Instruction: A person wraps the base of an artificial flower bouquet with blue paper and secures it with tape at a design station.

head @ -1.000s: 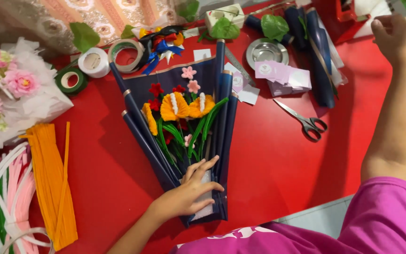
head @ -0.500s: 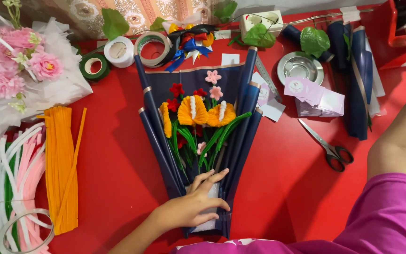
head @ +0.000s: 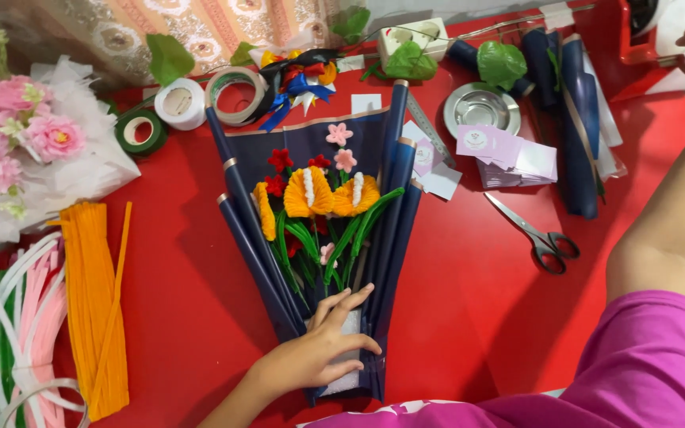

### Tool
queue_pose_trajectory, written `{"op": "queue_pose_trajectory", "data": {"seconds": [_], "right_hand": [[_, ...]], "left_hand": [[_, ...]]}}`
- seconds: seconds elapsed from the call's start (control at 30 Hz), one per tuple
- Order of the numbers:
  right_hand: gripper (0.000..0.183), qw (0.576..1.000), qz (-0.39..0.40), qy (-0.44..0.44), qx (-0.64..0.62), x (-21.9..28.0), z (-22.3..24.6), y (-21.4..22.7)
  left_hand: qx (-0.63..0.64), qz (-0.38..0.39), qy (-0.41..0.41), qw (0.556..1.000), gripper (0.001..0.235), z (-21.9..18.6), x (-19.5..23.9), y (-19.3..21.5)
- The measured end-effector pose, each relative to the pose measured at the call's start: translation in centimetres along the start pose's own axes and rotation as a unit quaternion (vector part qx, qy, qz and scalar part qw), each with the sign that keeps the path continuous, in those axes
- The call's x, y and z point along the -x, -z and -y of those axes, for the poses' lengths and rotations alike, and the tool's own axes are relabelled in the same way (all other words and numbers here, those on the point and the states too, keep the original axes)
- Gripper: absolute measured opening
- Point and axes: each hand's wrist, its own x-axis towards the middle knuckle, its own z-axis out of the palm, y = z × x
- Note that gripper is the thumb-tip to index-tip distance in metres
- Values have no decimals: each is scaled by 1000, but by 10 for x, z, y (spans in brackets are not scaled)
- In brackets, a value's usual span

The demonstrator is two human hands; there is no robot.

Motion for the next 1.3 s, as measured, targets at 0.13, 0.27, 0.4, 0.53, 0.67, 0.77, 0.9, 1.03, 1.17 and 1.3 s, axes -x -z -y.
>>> {"op": "queue_pose_trajectory", "data": {"seconds": [0.13, 0.27, 0.4, 0.53, 0.67, 0.77, 0.9, 1.03, 1.17, 1.3], "right_hand": [[24, 999, -37, -24, 13, 61, 56, 2], [24, 994, -36, -56, -92, 96, 58, -1], [25, 976, -60, -44, -204, 128, 62, -23], [53, 976, -29, 30, -213, 129, 55, -43], [40, 935, -99, -18, -340, 113, 44, -57], [42, 926, -95, -11, -364, 110, 44, -60], [41, 934, -80, 21, -347, 114, 45, -60], [46, 922, -101, 28, -373, 119, 60, -67], [44, 924, -79, 36, -372, 111, 46, -62], [43, 921, -78, 34, -379, 105, 35, -62]], "left_hand": [[-11, 4, -5, 1000, 28, 1, -2, 0], [-16, -3, -5, 1000, 27, 0, -2, 0], [-22, -8, -3, 1000, 28, -1, -3, 0], [-26, -10, -6, 1000, 28, -2, -3, 0], [-18, -2, 2, 1000, 27, -4, -4, 2], [-21, 1, 4, 1000, 28, -2, -4, 2], [-12, 23, 38, 999, 28, -3, -7, 3], [0, 45, 64, 997, 27, -4, -8, 3], [-20, 5, 9, 1000, 27, 1, -7, 0], [-6, 29, 34, 999, 26, -3, -8, 4]]}}
